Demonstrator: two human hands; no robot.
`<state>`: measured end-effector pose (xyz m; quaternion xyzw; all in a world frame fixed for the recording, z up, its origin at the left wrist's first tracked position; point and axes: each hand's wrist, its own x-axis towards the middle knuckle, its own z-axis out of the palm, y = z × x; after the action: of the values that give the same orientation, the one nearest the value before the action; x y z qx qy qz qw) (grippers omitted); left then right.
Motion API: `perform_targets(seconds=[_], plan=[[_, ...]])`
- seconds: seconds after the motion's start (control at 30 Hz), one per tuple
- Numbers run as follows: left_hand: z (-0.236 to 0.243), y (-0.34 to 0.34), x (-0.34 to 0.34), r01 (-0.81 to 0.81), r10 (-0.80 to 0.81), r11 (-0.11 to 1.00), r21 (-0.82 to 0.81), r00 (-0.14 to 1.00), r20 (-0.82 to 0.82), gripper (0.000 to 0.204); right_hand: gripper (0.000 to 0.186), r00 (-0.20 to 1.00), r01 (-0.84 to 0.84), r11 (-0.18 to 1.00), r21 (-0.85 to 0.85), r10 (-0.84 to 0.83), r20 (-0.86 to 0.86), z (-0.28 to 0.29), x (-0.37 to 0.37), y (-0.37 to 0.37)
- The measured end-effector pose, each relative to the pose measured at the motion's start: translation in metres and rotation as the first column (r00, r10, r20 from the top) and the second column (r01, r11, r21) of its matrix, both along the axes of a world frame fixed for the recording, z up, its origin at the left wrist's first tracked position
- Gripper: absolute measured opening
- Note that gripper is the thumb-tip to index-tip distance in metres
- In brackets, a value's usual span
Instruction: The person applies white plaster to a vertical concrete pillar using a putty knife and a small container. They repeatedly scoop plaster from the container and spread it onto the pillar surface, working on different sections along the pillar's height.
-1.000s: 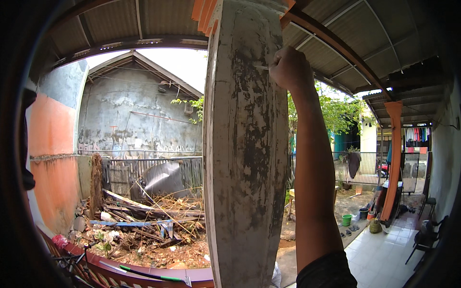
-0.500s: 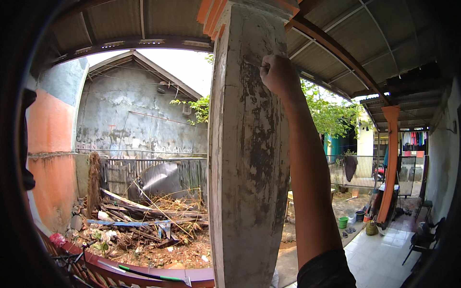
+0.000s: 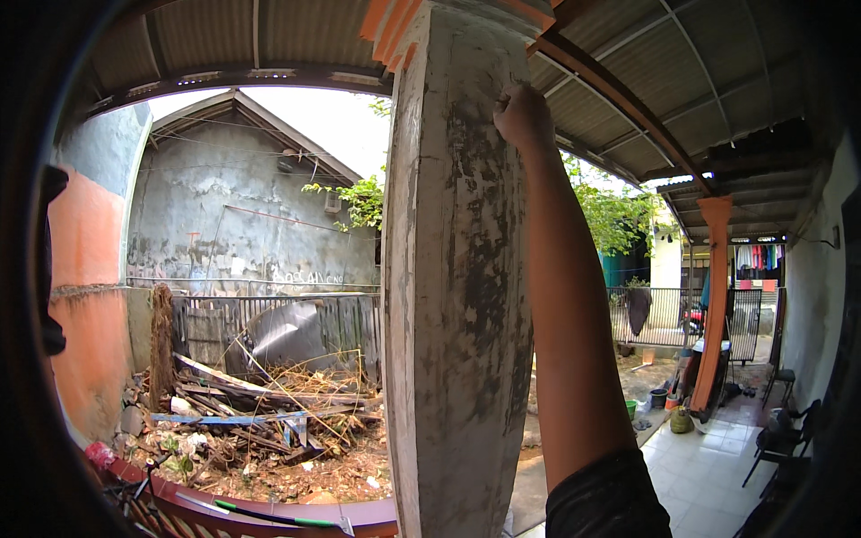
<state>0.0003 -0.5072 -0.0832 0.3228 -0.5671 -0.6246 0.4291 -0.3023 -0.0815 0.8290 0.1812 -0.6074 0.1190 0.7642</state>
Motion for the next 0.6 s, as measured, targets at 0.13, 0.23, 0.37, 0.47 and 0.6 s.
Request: perform_targets(seconds=[0.13, 0.23, 0.37, 0.47, 0.6], plan=[[-0.010, -0.010, 0.003, 0.027, -0.028, 0.999, 0.039, 1.000, 0.007, 0.029, 0.019, 0.993, 0.007, 1.000, 0.012, -0.008, 0.118, -0.060, 0.031, 0.016], [-0.009, -0.013, 0.006, 0.065, -0.075, 0.985, 0.158, 0.995, 0.058, 0.028, 0.019, 1.000, 0.016, 0.999, -0.038, -0.016, 0.001, -0.045, 0.041, 0.015], [-0.004, -0.011, 0.000, 0.085, -0.091, 0.992, 0.093, 0.994, 0.064, 0.029, 0.019, 0.999, -0.023, 0.994, -0.111, 0.018, -0.039, 0.029, 0.032, -0.008], [-0.003, -0.009, -0.006, 0.096, -0.102, 0.992, 0.080, 0.992, 0.077, 0.030, 0.019, 0.999, -0.026, 0.999, -0.030, 0.027, 0.029, 0.042, 0.018, -0.023], [-0.003, -0.009, -0.011, 0.122, -0.129, 0.989, 0.079, 0.987, 0.091, 0.032, 0.020, 1.000, -0.007, 1.000, -0.010, 0.007, 0.000, -0.017, 0.006, -0.027]])
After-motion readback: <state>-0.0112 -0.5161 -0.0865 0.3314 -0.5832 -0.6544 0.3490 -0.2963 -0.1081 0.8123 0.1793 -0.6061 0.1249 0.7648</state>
